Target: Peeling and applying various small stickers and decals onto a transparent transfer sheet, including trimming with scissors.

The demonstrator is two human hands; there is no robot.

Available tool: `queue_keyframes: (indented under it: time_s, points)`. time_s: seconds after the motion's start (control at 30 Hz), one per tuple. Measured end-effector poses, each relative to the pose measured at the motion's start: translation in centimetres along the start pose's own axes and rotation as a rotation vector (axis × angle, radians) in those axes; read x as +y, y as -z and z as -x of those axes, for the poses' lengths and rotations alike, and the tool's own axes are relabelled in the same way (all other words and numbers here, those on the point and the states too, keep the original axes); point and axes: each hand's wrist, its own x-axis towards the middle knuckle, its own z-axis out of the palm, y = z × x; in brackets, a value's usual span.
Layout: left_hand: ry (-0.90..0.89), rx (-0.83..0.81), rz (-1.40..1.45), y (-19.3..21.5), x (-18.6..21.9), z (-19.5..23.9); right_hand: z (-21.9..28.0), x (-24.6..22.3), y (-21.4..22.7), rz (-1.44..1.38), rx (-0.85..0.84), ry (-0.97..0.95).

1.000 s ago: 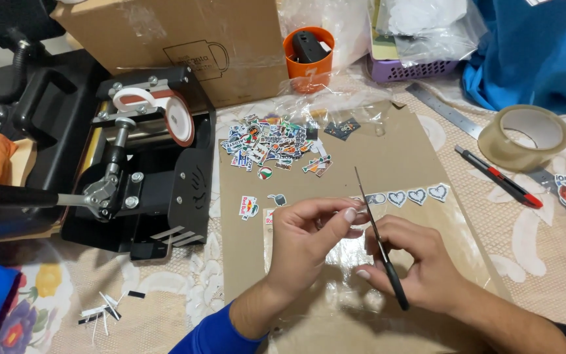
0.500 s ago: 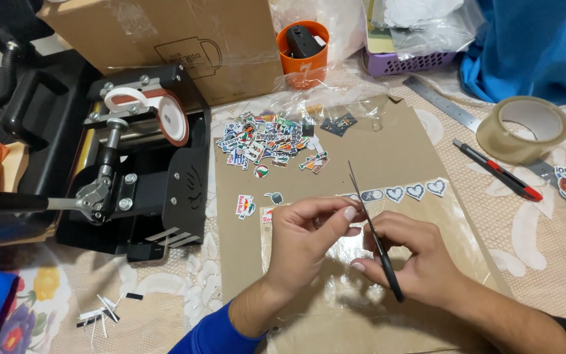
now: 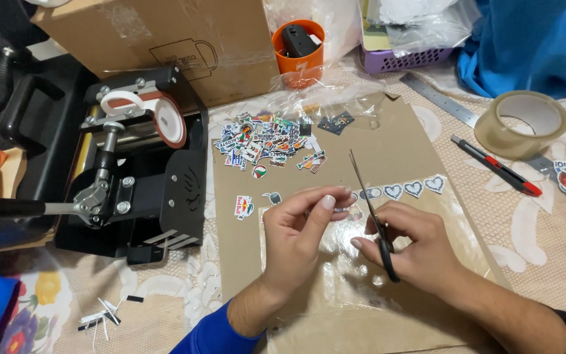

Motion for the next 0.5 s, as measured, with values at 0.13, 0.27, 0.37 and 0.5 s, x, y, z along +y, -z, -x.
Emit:
queue_keyframes:
  time_s: [0.13,0.27,0.37,0.5]
  points:
    - [-0.857,-0.048,-0.739,0.9,0.6,-0.3,0.2,0.6,-0.2,0.349,0.068,0.102]
    - [-1.043,0.057,-1.198,0.2,0.2,-0.4,0.6,1.6,-0.5,0.749,0.127,0.288]
    - [-0.994,0.140,-1.318,0.1,-0.9,-0.5,0.5,1.0,-0.4,0.894,0.152,0.365]
    - [-0.872,0.052,-1.162,0.5,-1.7,-0.5,0.5,0.9,-0.4,1.018,0.184,0.405]
